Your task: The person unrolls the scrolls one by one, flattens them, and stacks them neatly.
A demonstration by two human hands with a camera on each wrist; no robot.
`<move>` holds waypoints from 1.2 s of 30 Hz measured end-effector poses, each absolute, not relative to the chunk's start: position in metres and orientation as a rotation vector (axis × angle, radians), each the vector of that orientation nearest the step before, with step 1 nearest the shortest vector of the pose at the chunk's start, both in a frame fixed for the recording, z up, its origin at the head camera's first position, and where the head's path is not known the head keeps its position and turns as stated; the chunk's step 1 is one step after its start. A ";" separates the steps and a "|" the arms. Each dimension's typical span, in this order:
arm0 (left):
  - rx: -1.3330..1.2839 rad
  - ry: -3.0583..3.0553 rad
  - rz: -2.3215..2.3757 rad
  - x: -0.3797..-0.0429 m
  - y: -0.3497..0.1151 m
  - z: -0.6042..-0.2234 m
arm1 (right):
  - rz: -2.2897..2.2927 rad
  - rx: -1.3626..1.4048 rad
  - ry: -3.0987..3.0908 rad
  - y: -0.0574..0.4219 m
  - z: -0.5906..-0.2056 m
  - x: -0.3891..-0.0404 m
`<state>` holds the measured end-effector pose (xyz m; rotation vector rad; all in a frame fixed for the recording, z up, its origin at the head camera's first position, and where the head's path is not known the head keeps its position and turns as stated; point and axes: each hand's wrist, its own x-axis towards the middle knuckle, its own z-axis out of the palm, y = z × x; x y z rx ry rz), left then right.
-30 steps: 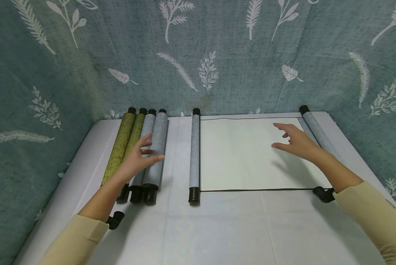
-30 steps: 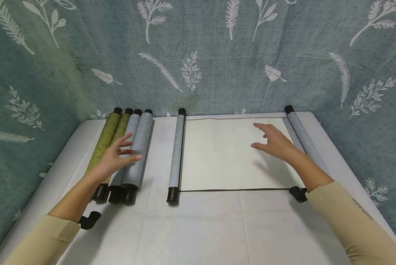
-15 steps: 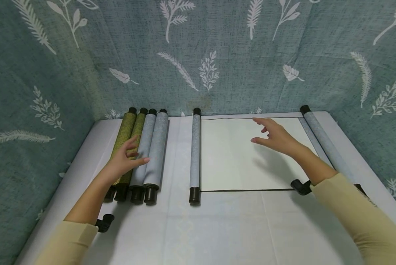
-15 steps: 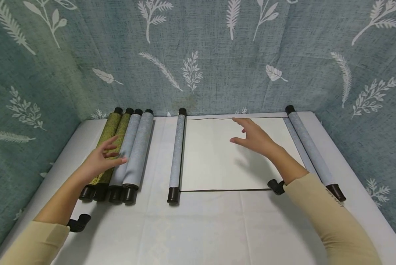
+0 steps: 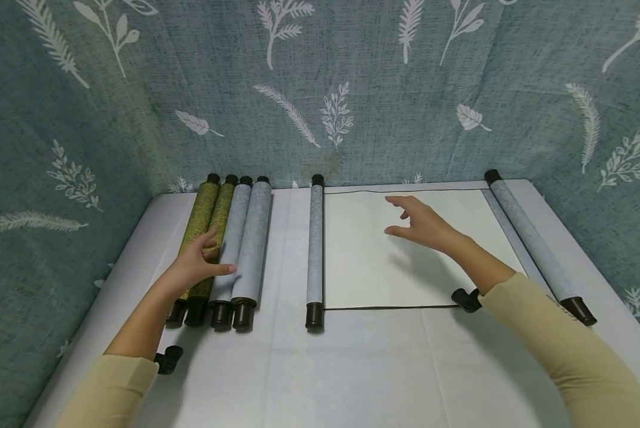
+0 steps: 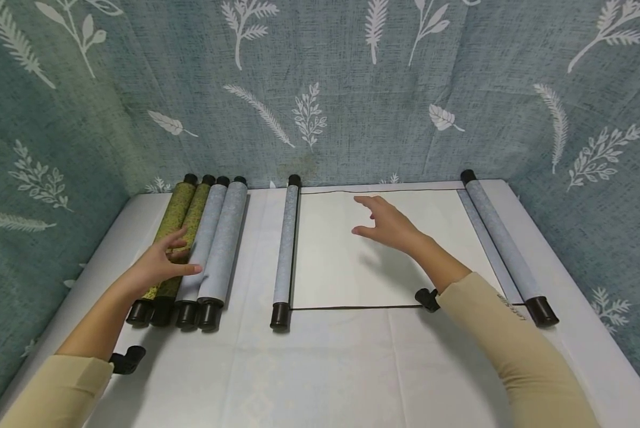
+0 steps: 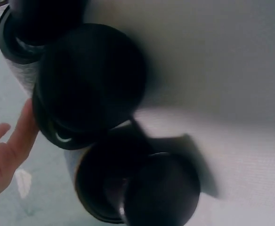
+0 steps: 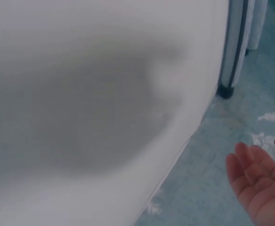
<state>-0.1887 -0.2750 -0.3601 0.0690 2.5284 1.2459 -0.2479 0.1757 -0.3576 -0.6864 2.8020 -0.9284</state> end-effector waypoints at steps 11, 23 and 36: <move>0.136 2.536 1.122 -0.190 -0.278 -0.369 | -0.907 -0.767 2.746 0.133 -0.359 -0.256; 0.152 2.576 0.988 -0.194 -0.280 -0.371 | -0.817 -0.802 2.729 0.091 -0.349 -0.263; 0.106 2.588 0.889 -0.202 -0.280 -0.372 | -0.965 -0.845 2.605 0.047 -0.340 -0.263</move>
